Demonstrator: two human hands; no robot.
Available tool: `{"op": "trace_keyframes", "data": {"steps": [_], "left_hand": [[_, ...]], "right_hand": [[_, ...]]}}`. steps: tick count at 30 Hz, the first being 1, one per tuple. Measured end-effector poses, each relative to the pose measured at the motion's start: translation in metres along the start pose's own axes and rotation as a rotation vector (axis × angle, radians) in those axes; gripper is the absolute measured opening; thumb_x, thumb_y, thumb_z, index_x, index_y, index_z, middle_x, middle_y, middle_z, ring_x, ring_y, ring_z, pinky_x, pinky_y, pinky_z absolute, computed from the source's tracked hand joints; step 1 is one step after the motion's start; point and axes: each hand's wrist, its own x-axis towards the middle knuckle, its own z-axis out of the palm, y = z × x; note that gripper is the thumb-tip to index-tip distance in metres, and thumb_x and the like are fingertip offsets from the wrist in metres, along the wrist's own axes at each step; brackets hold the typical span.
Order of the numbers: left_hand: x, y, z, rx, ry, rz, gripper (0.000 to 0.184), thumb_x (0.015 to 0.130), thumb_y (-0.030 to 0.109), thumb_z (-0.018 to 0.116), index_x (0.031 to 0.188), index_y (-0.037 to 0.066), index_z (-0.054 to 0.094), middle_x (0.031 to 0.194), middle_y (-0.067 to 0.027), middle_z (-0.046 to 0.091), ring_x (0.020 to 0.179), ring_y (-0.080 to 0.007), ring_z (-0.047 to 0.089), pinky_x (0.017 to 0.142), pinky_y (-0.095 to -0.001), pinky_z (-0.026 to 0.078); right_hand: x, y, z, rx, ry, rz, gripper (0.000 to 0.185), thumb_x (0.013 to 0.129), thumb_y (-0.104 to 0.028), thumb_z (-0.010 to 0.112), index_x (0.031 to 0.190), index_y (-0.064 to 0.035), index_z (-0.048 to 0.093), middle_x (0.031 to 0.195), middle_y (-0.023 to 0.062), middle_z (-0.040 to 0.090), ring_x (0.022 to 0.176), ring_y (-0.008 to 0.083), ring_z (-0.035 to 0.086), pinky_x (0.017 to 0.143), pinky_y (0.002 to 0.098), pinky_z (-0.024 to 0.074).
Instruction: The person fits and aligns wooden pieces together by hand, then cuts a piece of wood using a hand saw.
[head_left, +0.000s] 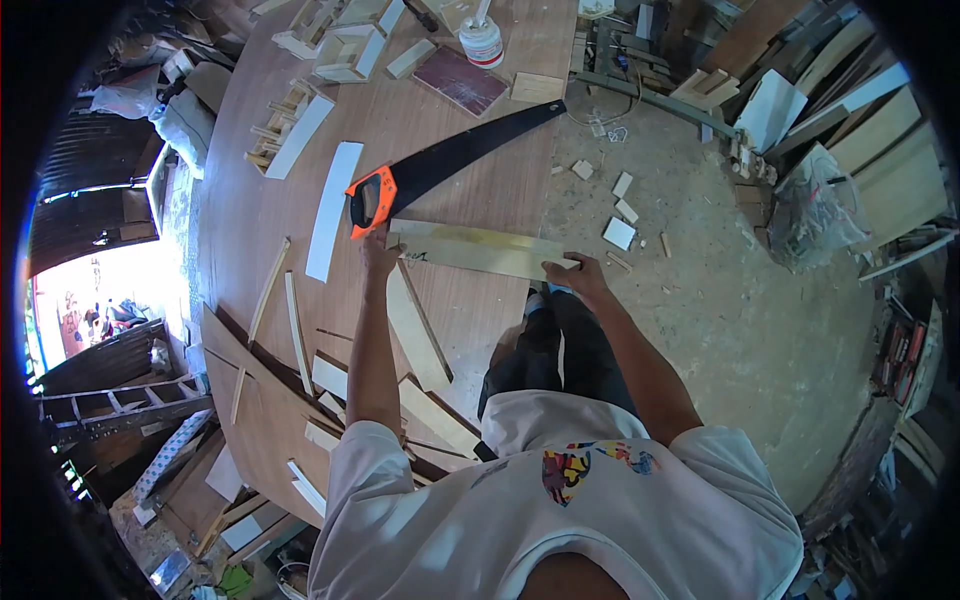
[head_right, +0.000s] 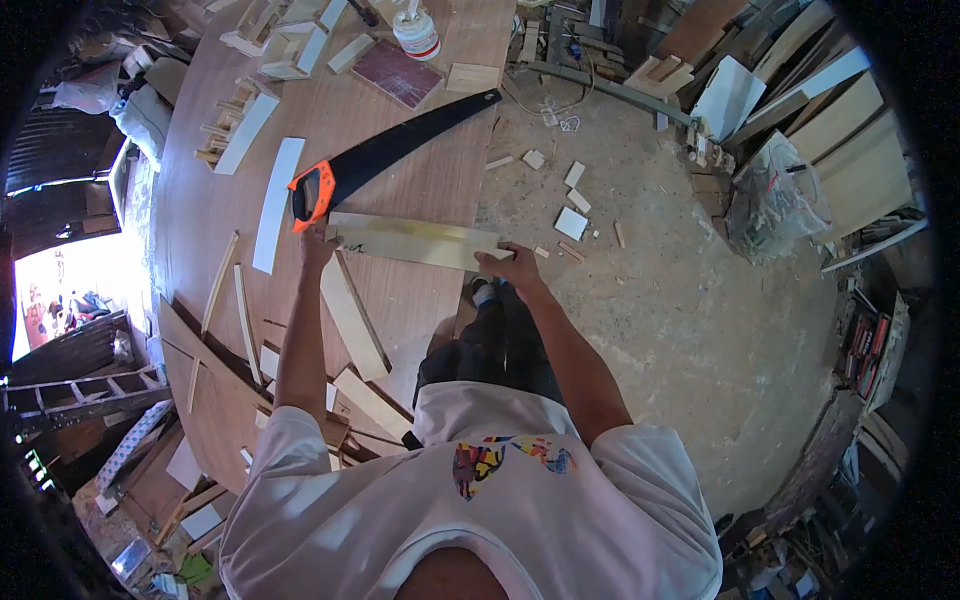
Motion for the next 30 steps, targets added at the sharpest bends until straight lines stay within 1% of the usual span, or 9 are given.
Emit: {"op": "trace_keyframes", "data": {"steps": [3, 5, 8, 10, 12, 14, 17, 20, 30], "left_hand": [[0.004, 0.009, -0.011, 0.221, -0.017, -0.070, 0.044, 0.055, 0.015, 0.085, 0.088, 0.000, 0.060, 0.085, -0.0125, 0.068, 0.083, -0.0273, 0.066, 0.073, -0.0381, 0.050], [0.023, -0.046, 0.003, -0.070, -0.146, -0.048, 0.052, 0.061, 0.002, 0.081, 0.105, -0.004, 0.055, 0.104, -0.0134, 0.065, 0.099, -0.0215, 0.063, 0.082, -0.0334, 0.051], [0.004, 0.029, -0.023, -0.037, -0.149, -0.102, 0.050, 0.057, 0.008, 0.083, 0.101, 0.000, 0.061, 0.093, -0.0123, 0.068, 0.089, -0.0270, 0.065, 0.077, -0.0363, 0.050], [0.002, 0.033, -0.021, 0.040, -0.118, -0.110, 0.051, 0.057, 0.007, 0.082, 0.103, 0.002, 0.061, 0.096, -0.0118, 0.067, 0.091, -0.0269, 0.065, 0.078, -0.0358, 0.050], [0.000, 0.041, -0.021, 0.116, -0.088, -0.120, 0.053, 0.057, 0.006, 0.081, 0.106, 0.004, 0.061, 0.099, -0.0113, 0.067, 0.093, -0.0268, 0.065, 0.079, -0.0352, 0.050], [-0.002, 0.054, -0.027, 0.061, -0.129, -0.105, 0.056, 0.058, 0.007, 0.080, 0.110, 0.007, 0.059, 0.101, -0.0110, 0.067, 0.095, -0.0282, 0.064, 0.081, -0.0362, 0.050], [0.002, 0.043, -0.024, 0.153, -0.145, -0.051, 0.058, 0.060, 0.008, 0.079, 0.113, 0.009, 0.058, 0.100, -0.0119, 0.066, 0.096, -0.0297, 0.063, 0.082, -0.0380, 0.049], [-0.002, 0.061, -0.028, 0.227, -0.119, -0.098, 0.058, 0.059, 0.009, 0.080, 0.112, 0.009, 0.058, 0.100, -0.0117, 0.067, 0.097, -0.0301, 0.063, 0.081, -0.0394, 0.050], [0.015, 0.004, -0.005, 0.271, -0.220, -0.181, 0.054, 0.058, 0.013, 0.082, 0.108, 0.008, 0.062, 0.096, -0.0172, 0.066, 0.094, -0.0343, 0.063, 0.081, -0.0414, 0.050]], "right_hand": [[0.003, 0.000, 0.011, -0.070, 0.017, 0.006, 0.046, 0.075, -0.013, 0.077, 0.108, 0.0098, 0.054, 0.086, 0.0130, 0.068, 0.075, 0.0159, 0.067, 0.070, 0.0245, 0.0528], [0.011, 0.003, 0.011, -0.122, 0.036, 0.013, 0.047, 0.075, -0.013, 0.078, 0.108, 0.0107, 0.053, 0.086, 0.0130, 0.068, 0.076, 0.0160, 0.068, 0.070, 0.0249, 0.0528], [0.018, 0.006, 0.009, -0.053, -0.027, -0.014, 0.050, 0.074, -0.017, 0.079, 0.109, 0.0097, 0.054, 0.087, 0.0126, 0.069, 0.077, 0.0159, 0.068, 0.070, 0.0253, 0.0526], [0.011, -0.010, 0.012, -0.254, 0.012, 0.004, 0.054, 0.073, -0.026, 0.080, 0.108, 0.0068, 0.055, 0.080, 0.0081, 0.068, 0.070, 0.0143, 0.066, 0.065, 0.0246, 0.0515], [0.003, -0.022, 0.019, -0.615, 0.075, -0.024, 0.056, 0.072, -0.030, 0.079, 0.111, 0.0014, 0.055, 0.092, 0.0104, 0.066, 0.084, 0.0186, 0.065, 0.074, 0.0330, 0.0504], [-0.007, -0.021, 0.032, -1.016, 0.444, -0.550, 0.061, 0.069, -0.027, 0.078, 0.119, -0.0044, 0.052, 0.118, 0.0173, 0.054, 0.111, 0.0260, 0.054, 0.093, 0.0442, 0.0404], [-0.011, -0.034, 0.046, -1.422, 0.233, -0.836, 0.068, 0.068, -0.023, 0.075, 0.126, -0.0066, 0.045, 0.125, 0.0175, 0.045, 0.117, 0.0299, 0.046, 0.099, 0.0493, 0.0331], [-0.011, -0.037, 0.079, -1.376, 0.081, -0.938, 0.065, 0.068, -0.023, 0.073, 0.125, -0.0050, 0.046, 0.119, 0.0144, 0.049, 0.112, 0.0286, 0.049, 0.096, 0.0461, 0.0366], [0.015, -0.032, 0.123, -1.592, -0.049, -0.780, 0.050, 0.066, -0.022, 0.073, 0.106, 0.0001, 0.052, 0.108, 0.0148, 0.051, 0.108, 0.0296, 0.050, 0.093, 0.0411, 0.0393]]}}
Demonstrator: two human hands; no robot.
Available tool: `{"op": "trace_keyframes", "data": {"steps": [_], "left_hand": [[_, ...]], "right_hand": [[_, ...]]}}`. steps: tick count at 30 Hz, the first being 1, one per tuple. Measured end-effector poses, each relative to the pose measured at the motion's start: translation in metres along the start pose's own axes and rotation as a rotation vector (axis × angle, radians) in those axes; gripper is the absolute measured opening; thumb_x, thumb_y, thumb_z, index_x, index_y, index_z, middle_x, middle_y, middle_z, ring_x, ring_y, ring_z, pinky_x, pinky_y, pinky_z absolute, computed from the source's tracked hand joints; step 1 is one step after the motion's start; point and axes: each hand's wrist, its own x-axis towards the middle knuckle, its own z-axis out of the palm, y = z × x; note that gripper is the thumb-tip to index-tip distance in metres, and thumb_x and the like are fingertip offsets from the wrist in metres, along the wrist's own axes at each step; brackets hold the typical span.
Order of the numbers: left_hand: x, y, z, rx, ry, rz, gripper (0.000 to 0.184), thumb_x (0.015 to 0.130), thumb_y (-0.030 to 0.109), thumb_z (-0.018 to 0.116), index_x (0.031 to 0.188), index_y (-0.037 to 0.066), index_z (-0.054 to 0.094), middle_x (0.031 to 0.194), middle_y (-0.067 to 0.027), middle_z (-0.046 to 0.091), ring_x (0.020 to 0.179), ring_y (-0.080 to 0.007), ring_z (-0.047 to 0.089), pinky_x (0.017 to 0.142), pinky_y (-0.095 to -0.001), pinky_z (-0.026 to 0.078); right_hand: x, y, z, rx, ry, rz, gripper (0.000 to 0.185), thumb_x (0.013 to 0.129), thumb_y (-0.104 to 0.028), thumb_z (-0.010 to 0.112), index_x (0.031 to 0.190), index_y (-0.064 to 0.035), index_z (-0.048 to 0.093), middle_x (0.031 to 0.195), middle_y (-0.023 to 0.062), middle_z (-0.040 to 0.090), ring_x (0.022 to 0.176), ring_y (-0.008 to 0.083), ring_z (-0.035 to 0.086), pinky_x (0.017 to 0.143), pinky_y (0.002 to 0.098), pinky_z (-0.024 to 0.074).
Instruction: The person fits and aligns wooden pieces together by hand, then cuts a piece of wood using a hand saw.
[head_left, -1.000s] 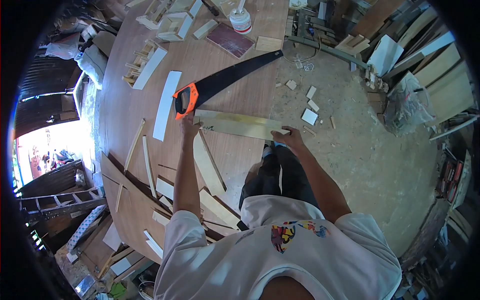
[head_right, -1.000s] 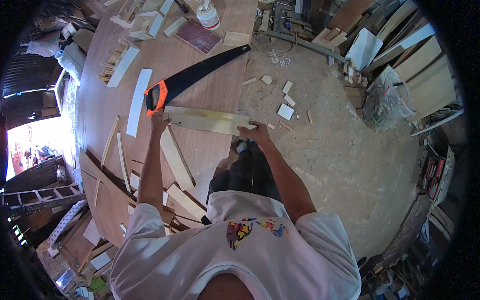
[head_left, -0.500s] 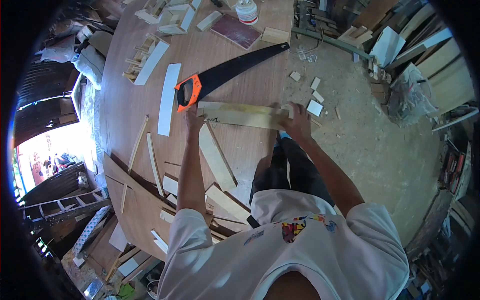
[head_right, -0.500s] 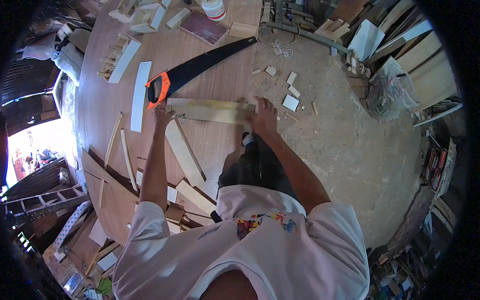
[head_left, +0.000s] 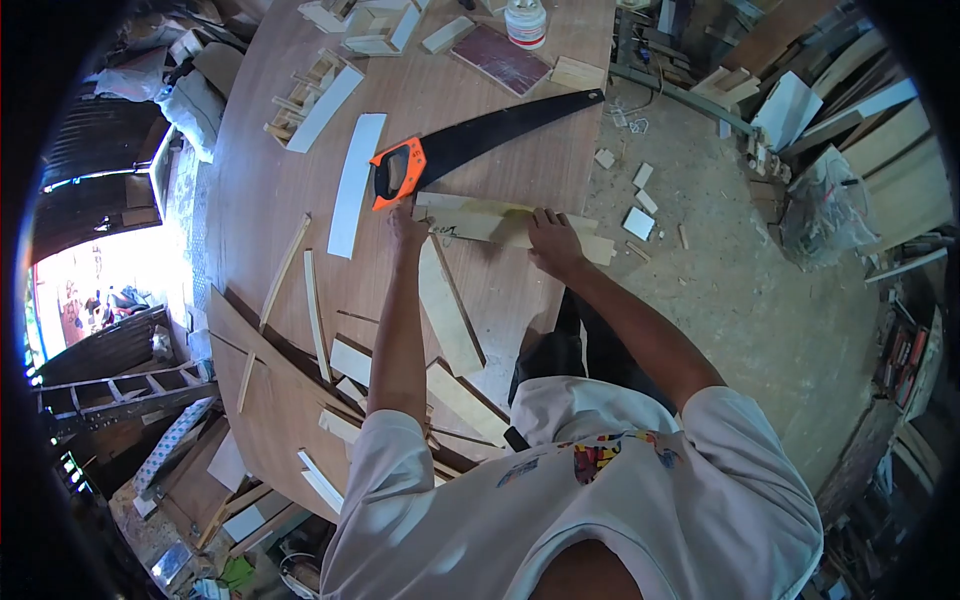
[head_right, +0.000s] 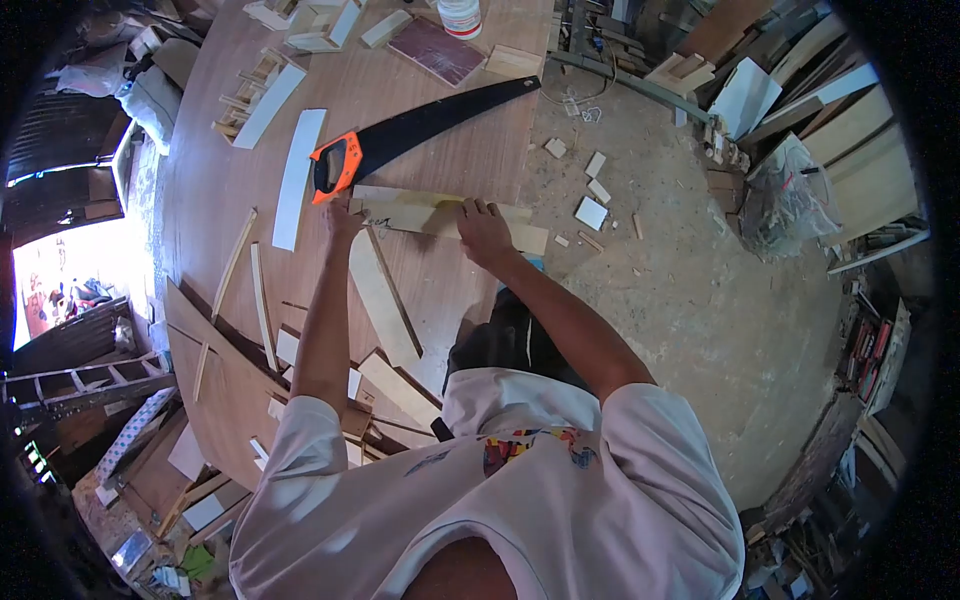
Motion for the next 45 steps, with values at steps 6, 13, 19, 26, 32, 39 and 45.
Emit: {"op": "trace_keyframes", "data": {"steps": [6, 13, 19, 26, 32, 39, 45], "left_hand": [[-0.015, 0.022, -0.011, -0.002, 0.179, 0.129, 0.050, 0.058, 0.013, 0.082, 0.105, 0.010, 0.066, 0.085, -0.0096, 0.070, 0.079, -0.0230, 0.068, 0.074, -0.0352, 0.052], [-0.031, 0.039, -0.022, -0.141, 0.161, 0.035, 0.051, 0.059, 0.005, 0.080, 0.107, 0.011, 0.064, 0.098, -0.0138, 0.067, 0.094, -0.0317, 0.063, 0.080, -0.0403, 0.050], [-0.041, 0.054, -0.035, -0.119, 0.139, 0.017, 0.053, 0.060, 0.006, 0.080, 0.110, 0.012, 0.063, 0.099, -0.0131, 0.067, 0.094, -0.0303, 0.064, 0.079, -0.0400, 0.051], [-0.046, 0.054, -0.034, -0.163, 0.166, 0.056, 0.056, 0.062, 0.000, 0.068, 0.116, 0.015, 0.061, 0.095, -0.0176, 0.066, 0.094, -0.0348, 0.063, 0.078, -0.0429, 0.050], [-0.029, 0.037, -0.020, -0.200, 0.176, -0.039, 0.041, 0.067, 0.000, 0.064, 0.107, 0.009, 0.067, 0.101, -0.0184, 0.066, 0.096, -0.0332, 0.063, 0.078, -0.0398, 0.050], [-0.033, 0.046, -0.031, -0.213, 0.074, -0.085, 0.043, 0.066, 0.001, 0.066, 0.108, 0.009, 0.067, 0.092, -0.0181, 0.067, 0.091, -0.0309, 0.066, 0.077, -0.0374, 0.051], [-0.027, 0.040, -0.019, -0.216, 0.175, -0.092, 0.022, 0.069, 0.003, 0.063, 0.091, 0.000, 0.067, 0.084, -0.0209, 0.066, 0.083, -0.0324, 0.066, 0.071, -0.0388, 0.050]], "right_hand": [[0.004, 0.007, 0.003, 0.007, -0.070, -0.040, 0.057, 0.066, -0.023, 0.076, 0.111, 0.0000, 0.049, 0.111, 0.0146, 0.050, 0.111, 0.0304, 0.049, 0.094, 0.0406, 0.0417], [0.010, -0.007, -0.005, -0.017, -0.079, 0.012, 0.057, 0.067, -0.025, 0.073, 0.113, 0.0005, 0.051, 0.112, 0.0144, 0.050, 0.112, 0.0296, 0.048, 0.095, 0.0433, 0.0385], [0.048, -0.050, 0.006, -0.057, 0.015, -0.111, 0.055, 0.070, -0.032, 0.070, 0.113, -0.0018, 0.054, 0.116, 0.0135, 0.051, 0.112, 0.0280, 0.048, 0.095, 0.0452, 0.0351], [0.093, -0.092, 0.020, -0.032, -0.030, -0.152, 0.042, 0.075, -0.028, 0.066, 0.110, -0.0064, 0.057, 0.110, 0.0103, 0.054, 0.112, 0.0246, 0.048, 0.094, 0.0441, 0.0351], [0.120, -0.106, 0.035, 0.000, 0.053, -0.137, 0.037, 0.076, -0.028, 0.066, 0.105, -0.0068, 0.058, 0.105, 0.0088, 0.054, 0.108, 0.0246, 0.050, 0.091, 0.0438, 0.0368], [0.122, -0.105, 0.044, 0.036, 0.135, -0.173, 0.032, 0.075, -0.025, 0.065, 0.098, -0.0046, 0.056, 0.102, 0.0116, 0.055, 0.103, 0.0261, 0.052, 0.087, 0.0438, 0.0396], [0.127, -0.111, 0.043, 0.018, 0.077, -0.169, 0.037, 0.076, -0.027, 0.064, 0.101, -0.0018, 0.056, 0.105, 0.0136, 0.053, 0.104, 0.0283, 0.051, 0.088, 0.0433, 0.0400]]}}
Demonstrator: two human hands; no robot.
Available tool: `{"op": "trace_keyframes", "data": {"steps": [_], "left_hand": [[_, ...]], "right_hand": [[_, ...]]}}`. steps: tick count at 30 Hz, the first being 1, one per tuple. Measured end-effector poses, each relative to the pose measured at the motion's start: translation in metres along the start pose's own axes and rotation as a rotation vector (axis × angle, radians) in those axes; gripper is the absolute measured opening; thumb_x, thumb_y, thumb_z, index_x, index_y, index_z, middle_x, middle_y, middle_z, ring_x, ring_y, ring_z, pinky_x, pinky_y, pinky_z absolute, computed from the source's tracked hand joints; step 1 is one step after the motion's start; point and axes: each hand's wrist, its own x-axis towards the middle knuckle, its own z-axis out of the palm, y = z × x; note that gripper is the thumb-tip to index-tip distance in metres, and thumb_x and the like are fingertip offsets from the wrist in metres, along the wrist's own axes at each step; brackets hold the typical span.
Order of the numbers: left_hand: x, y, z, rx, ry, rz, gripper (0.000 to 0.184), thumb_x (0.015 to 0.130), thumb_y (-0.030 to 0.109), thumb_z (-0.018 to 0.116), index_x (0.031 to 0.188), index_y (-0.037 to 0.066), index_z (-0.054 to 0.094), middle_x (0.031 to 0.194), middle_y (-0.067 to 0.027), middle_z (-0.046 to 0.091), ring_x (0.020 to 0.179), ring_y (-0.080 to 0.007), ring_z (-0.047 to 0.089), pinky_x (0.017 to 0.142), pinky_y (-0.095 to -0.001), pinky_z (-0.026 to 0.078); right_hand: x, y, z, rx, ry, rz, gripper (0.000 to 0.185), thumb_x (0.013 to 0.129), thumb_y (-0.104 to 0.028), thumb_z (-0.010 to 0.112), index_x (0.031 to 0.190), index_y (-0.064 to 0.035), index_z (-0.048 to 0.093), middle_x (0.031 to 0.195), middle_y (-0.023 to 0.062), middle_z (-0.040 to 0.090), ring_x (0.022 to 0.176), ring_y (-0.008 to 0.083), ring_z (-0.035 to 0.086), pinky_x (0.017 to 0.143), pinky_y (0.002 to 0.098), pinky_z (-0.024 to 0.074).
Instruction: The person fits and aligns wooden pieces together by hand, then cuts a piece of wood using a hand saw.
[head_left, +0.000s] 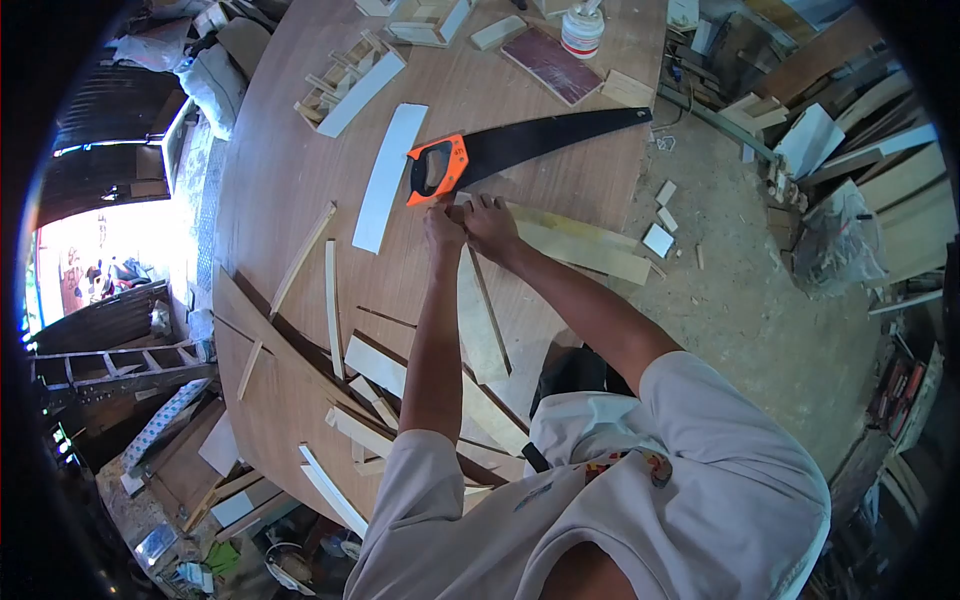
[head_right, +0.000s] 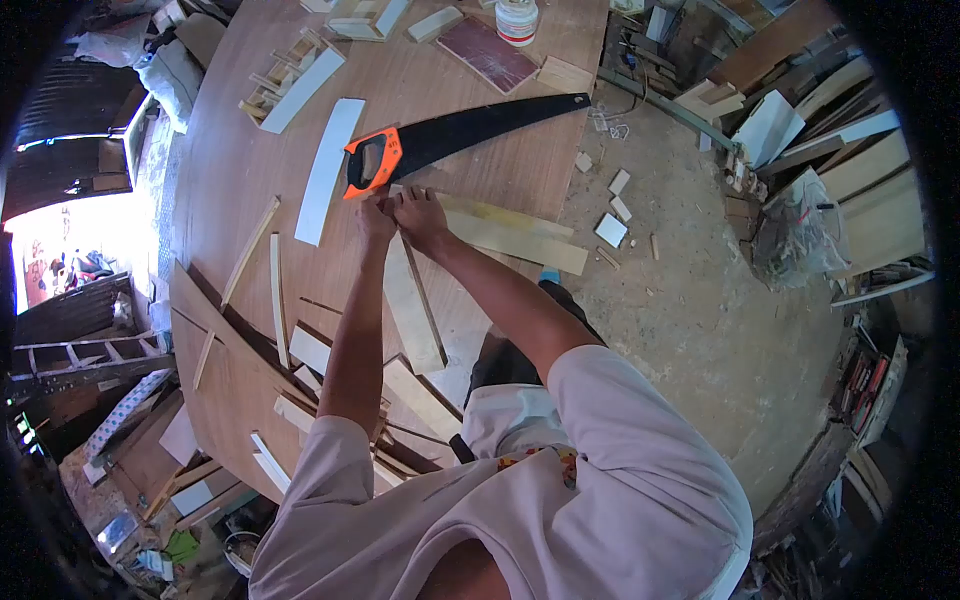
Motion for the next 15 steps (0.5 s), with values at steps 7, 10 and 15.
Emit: {"op": "trace_keyframes", "data": {"steps": [7, 10, 15], "left_hand": [[0.001, 0.001, 0.000, -0.024, 0.019, -0.022, 0.020, 0.072, 0.005, 0.064, 0.091, -0.001, 0.067, 0.088, -0.0211, 0.066, 0.086, -0.0303, 0.066, 0.072, -0.0388, 0.050], [-0.003, 0.005, -0.001, -0.082, 0.027, -0.017, 0.025, 0.074, 0.005, 0.062, 0.098, 0.001, 0.068, 0.090, -0.0202, 0.066, 0.087, -0.0300, 0.066, 0.072, -0.0389, 0.050], [0.004, -0.010, 0.006, -0.079, 0.022, -0.002, 0.031, 0.076, 0.005, 0.059, 0.105, 0.003, 0.067, 0.092, -0.0205, 0.066, 0.088, -0.0305, 0.066, 0.072, -0.0386, 0.050]], "right_hand": [[0.001, -0.002, -0.002, -0.038, -0.068, -0.018, 0.040, 0.077, -0.028, 0.063, 0.104, 0.0000, 0.056, 0.109, 0.0155, 0.053, 0.109, 0.0292, 0.049, 0.091, 0.0439, 0.0392], [0.000, -0.003, -0.003, -0.043, -0.040, 0.001, 0.039, 0.077, -0.027, 0.063, 0.104, 0.0007, 0.056, 0.109, 0.0160, 0.053, 0.110, 0.0291, 0.048, 0.091, 0.0432, 0.0395], [0.000, -0.004, 0.002, 0.073, 0.048, 0.012, 0.032, 0.076, -0.021, 0.064, 0.100, -0.0014, 0.056, 0.107, 0.0151, 0.052, 0.106, 0.0294, 0.049, 0.088, 0.0414, 0.0410]]}}
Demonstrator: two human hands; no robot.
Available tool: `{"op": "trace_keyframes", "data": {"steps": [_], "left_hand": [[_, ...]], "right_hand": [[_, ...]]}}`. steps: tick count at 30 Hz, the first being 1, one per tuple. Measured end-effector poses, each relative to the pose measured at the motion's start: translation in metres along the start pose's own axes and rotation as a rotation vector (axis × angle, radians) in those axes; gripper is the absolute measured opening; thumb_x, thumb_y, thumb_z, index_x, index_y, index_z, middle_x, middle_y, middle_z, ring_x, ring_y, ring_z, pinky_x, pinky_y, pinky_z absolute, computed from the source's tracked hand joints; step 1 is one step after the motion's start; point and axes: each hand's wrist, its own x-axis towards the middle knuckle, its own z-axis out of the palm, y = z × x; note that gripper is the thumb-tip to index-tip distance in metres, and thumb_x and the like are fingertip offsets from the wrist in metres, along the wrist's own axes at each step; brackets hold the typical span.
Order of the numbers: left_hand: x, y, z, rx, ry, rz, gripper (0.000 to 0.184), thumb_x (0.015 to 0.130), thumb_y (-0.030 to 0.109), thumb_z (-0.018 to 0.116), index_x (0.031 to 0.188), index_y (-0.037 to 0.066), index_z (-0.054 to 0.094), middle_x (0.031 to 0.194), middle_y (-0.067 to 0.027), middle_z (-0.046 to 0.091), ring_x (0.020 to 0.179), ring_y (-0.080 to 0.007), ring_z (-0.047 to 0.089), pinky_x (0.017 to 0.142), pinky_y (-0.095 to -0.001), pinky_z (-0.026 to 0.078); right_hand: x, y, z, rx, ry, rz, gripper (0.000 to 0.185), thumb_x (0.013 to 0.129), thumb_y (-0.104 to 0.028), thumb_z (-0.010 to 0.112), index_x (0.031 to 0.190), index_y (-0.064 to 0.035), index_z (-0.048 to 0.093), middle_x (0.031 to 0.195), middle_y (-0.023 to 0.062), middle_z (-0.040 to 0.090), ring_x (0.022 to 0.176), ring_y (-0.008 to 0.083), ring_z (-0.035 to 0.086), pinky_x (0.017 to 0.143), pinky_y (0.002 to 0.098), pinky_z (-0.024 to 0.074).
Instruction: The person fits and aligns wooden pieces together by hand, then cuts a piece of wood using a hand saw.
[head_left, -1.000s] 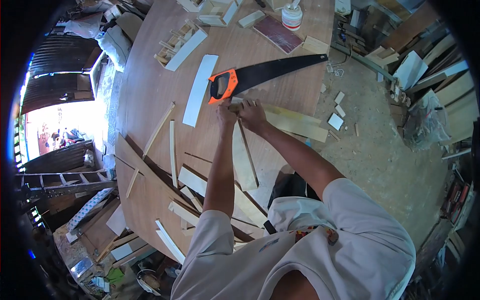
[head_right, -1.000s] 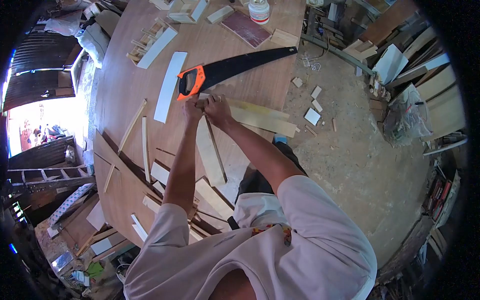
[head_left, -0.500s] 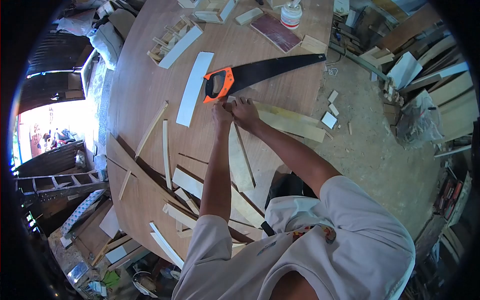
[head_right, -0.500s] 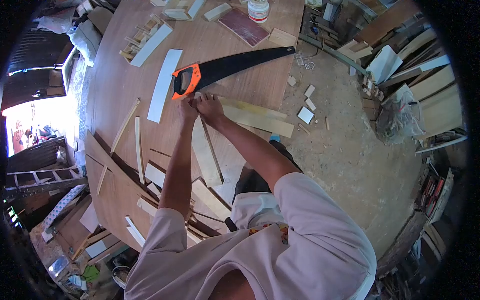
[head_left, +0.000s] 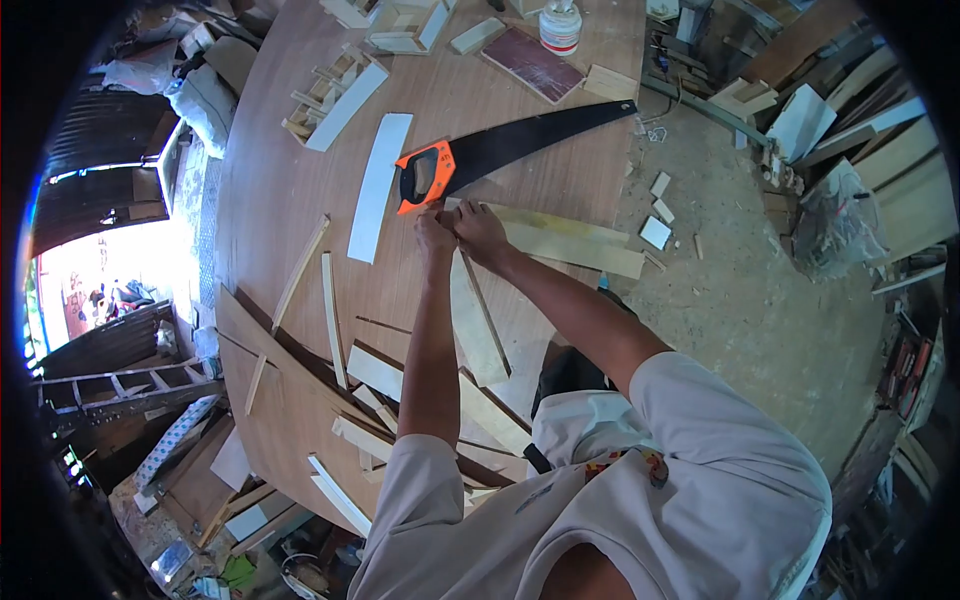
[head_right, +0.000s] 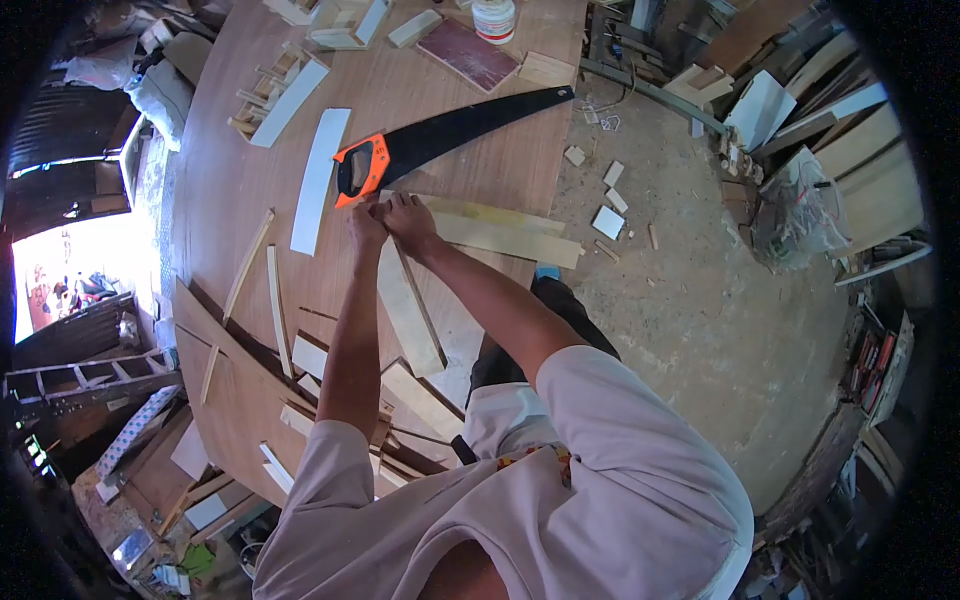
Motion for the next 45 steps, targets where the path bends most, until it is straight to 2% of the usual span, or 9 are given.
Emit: {"op": "trace_keyframes", "data": {"steps": [6, 8, 17, 26, 34, 36, 40, 42, 45], "left_hand": [[0.002, 0.007, -0.003, -0.011, -0.056, -0.046, 0.038, 0.069, 0.004, 0.065, 0.106, 0.007, 0.066, 0.093, -0.0208, 0.065, 0.089, -0.0330, 0.065, 0.073, -0.0395, 0.051], [-0.008, 0.017, -0.011, 0.256, -0.039, 0.122, 0.044, 0.062, 0.007, 0.074, 0.105, 0.008, 0.065, 0.092, -0.0192, 0.066, 0.089, -0.0341, 0.064, 0.075, -0.0410, 0.052], [0.005, -0.015, 0.006, 0.132, -0.039, 0.172, 0.048, 0.057, 0.007, 0.082, 0.102, 0.010, 0.065, 0.091, -0.0138, 0.068, 0.087, -0.0309, 0.066, 0.075, -0.0396, 0.052], [-0.006, 0.004, -0.008, 0.013, -0.037, 0.144, 0.039, 0.058, 0.005, 0.080, 0.095, 0.010, 0.068, 0.085, -0.0107, 0.070, 0.082, -0.0283, 0.067, 0.072, -0.0376, 0.052], [0.023, -0.047, 0.015, -0.078, -0.039, 0.222, 0.038, 0.056, 0.006, 0.082, 0.091, 0.003, 0.068, 0.083, -0.0117, 0.070, 0.080, -0.0277, 0.067, 0.071, -0.0379, 0.051], [0.031, -0.064, 0.023, -0.107, -0.039, 0.216, 0.040, 0.056, 0.007, 0.082, 0.093, 0.003, 0.068, 0.084, -0.0115, 0.070, 0.080, -0.0275, 0.067, 0.071, -0.0379, 0.051], [0.026, -0.053, 0.021, -0.089, -0.044, 0.194, 0.047, 0.060, 0.001, 0.078, 0.103, 0.002, 0.061, 0.094, -0.0118, 0.068, 0.087, -0.0241, 0.066, 0.076, -0.0344, 0.052], [0.015, -0.032, 0.011, -0.040, -0.078, 0.168, 0.049, 0.064, -0.005, 0.073, 0.109, -0.002, 0.054, 0.102, -0.0126, 0.067, 0.092, -0.0205, 0.066, 0.079, -0.0313, 0.052], [0.012, -0.021, 0.005, 0.216, -0.018, 0.224, 0.034, 0.063, 0.004, 0.070, 0.096, 0.007, 0.066, 0.084, -0.0141, 0.068, 0.080, -0.0297, 0.067, 0.069, -0.0417, 0.051]], "right_hand": [[-0.030, 0.002, -0.016, 0.026, 0.103, 0.039, 0.038, 0.075, -0.021, 0.065, 0.107, -0.0052, 0.053, 0.107, 0.0122, 0.051, 0.106, 0.0281, 0.049, 0.090, 0.0454, 0.0401], [-0.055, 0.012, -0.031, 0.040, 0.029, 0.053, 0.046, 0.074, -0.020, 0.066, 0.115, -0.0055, 0.050, 0.112, 0.0121, 0.050, 0.111, 0.0293, 0.048, 0.095, 0.0477, 0.0376], [-0.162, 0.071, -0.097, -0.037, -0.091, 0.320, 0.064, 0.071, -0.023, 0.070, 0.126, -0.0034, 0.044, 0.127, 0.0161, 0.045, 0.120, 0.0326, 0.045, 0.103, 0.0480, 0.0314], [-0.215, 0.113, -0.102, 0.005, 0.074, 0.321, 0.052, 0.071, -0.028, 0.072, 0.117, -0.0111, 0.055, 0.118, 0.0120, 0.049, 0.112, 0.0292, 0.048, 0.097, 0.0479, 0.0343], [-0.174, 0.130, -0.108, 0.046, 0.049, 0.409, 0.045, 0.072, -0.027, 0.072, 0.113, -0.0124, 0.057, 0.118, 0.0119, 0.049, 0.114, 0.0287, 0.048, 0.096, 0.0490, 0.0346], [-0.162, 0.126, -0.103, 0.039, 0.061, 0.229, 0.040, 0.075, -0.025, 0.069, 0.110, -0.0102, 0.057, 0.117, 0.0118, 0.049, 0.111, 0.0293, 0.050, 0.096, 0.0497, 0.0344], [-0.126, 0.103, -0.092, 0.131, 0.101, 0.138, 0.036, 0.075, -0.020, 0.065, 0.109, -0.0074, 0.057, 0.117, 0.0129, 0.050, 0.109, 0.0313, 0.051, 0.096, 0.0480, 0.0357], [-0.093, 0.094, -0.085, 0.347, 0.043, 0.192, 0.029, 0.075, -0.015, 0.065, 0.101, -0.0043, 0.059, 0.107, 0.0161, 0.056, 0.103, 0.0331, 0.055, 0.089, 0.0409, 0.0431], [-0.035, 0.074, -0.062, 0.657, 0.172, 0.242, 0.021, 0.073, -0.012, 0.062, 0.091, -0.0003, 0.061, 0.090, 0.0178, 0.063, 0.084, 0.0347, 0.061, 0.075, 0.0390, 0.0493]]}}
